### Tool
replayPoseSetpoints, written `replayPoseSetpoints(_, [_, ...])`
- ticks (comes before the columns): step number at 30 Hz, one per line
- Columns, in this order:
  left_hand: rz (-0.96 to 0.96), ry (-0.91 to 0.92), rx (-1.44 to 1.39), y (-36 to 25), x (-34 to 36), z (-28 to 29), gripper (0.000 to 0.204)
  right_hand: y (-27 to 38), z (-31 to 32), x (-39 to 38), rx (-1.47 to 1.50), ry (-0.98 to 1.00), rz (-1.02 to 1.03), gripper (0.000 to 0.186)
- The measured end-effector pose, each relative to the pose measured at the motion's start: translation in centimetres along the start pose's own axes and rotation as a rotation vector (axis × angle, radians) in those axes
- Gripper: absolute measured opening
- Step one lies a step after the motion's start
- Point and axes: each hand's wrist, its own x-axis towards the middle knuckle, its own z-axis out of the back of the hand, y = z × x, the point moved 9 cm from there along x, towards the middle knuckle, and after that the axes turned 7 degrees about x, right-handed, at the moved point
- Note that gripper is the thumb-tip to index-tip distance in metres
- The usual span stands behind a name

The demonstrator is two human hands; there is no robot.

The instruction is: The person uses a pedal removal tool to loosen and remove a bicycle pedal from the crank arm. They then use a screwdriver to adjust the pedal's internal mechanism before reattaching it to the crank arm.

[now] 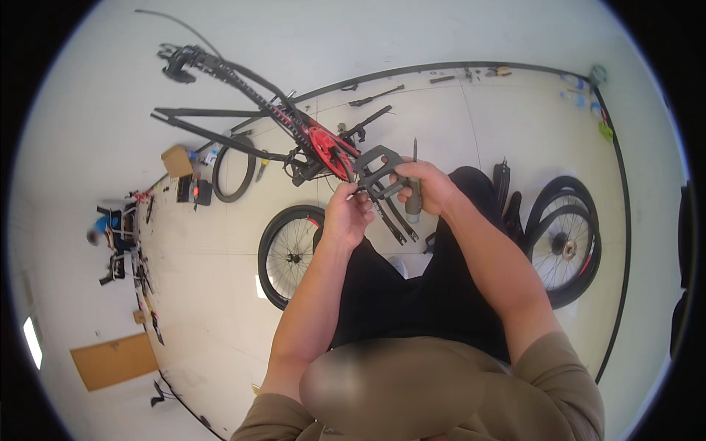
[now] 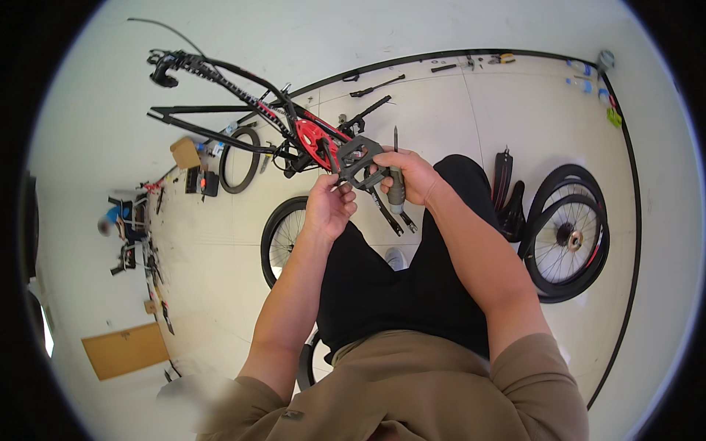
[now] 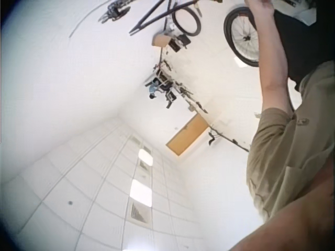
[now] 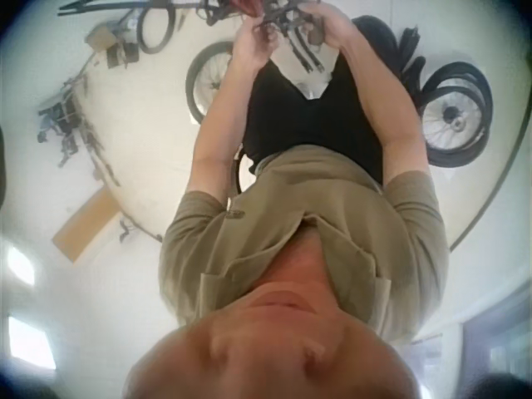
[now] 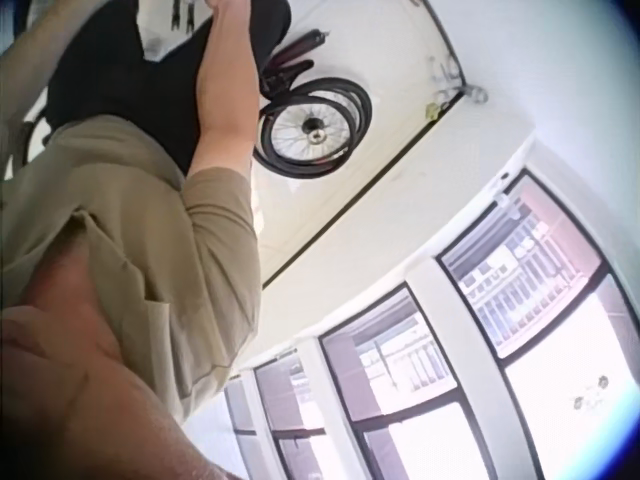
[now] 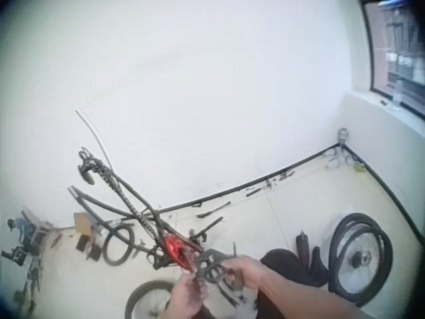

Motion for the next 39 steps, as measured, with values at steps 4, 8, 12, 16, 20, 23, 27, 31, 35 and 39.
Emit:
replayPoseSetpoints(4, [-0.017,-0.037,0.036,-0.8,0.4,0.5,0.017,-0.1,-0.3,-0.1,-0.01,0.004,-0.001,0.021])
replayPoseSetpoints(8, [0.031,-0.012,-0.005,-1.0,1.1,1.2,0.02,-0.1,-0.5,0.0,-0.004,0.037,0.011,0.023])
replayPoseSetpoints(12, [-0.001,-0.028,0.008,-1.4,1.3,1.4,0.02,0.0,-0.1,0.1,-0.011,0.012,0.026,0.024])
replayPoseSetpoints(16, [-0.07,0.034,0.072,-2.4,1.0,0.6,0.028,0.4,0.0,-0.3,-0.086,-0.038,0.044,0.033])
replayPoseSetpoints(20, [-0.113,0.089,0.123,-2.5,0.9,0.6,0.035,1.0,0.6,-0.6,-0.231,-0.092,0.078,0.044])
replayPoseSetpoints(23, [-0.124,0.118,0.137,-2.5,0.9,0.6,0.036,1.2,0.7,-0.9,-0.265,-0.135,0.09,0.046])
replayPoseSetpoints(27, [-0.135,0.135,0.136,-2.5,0.7,0.6,0.038,1.5,0.8,-0.8,-0.297,-0.166,0.101,0.045])
replayPoseSetpoints(31, [-0.153,0.133,0.152,-2.3,0.9,0.8,0.038,1.9,1.0,-0.5,-0.368,-0.214,0.146,0.043])
replayPoseSetpoints(35, [-0.167,0.156,0.145,-2.2,0.5,0.5,0.033,1.9,1.0,-0.4,-0.376,-0.251,0.174,0.038])
replayPoseSetpoints(39, [0.022,0.103,0.069,-1.1,0.3,0.6,0.02,2.1,0.6,-0.7,-0.327,-0.246,0.186,0.036])
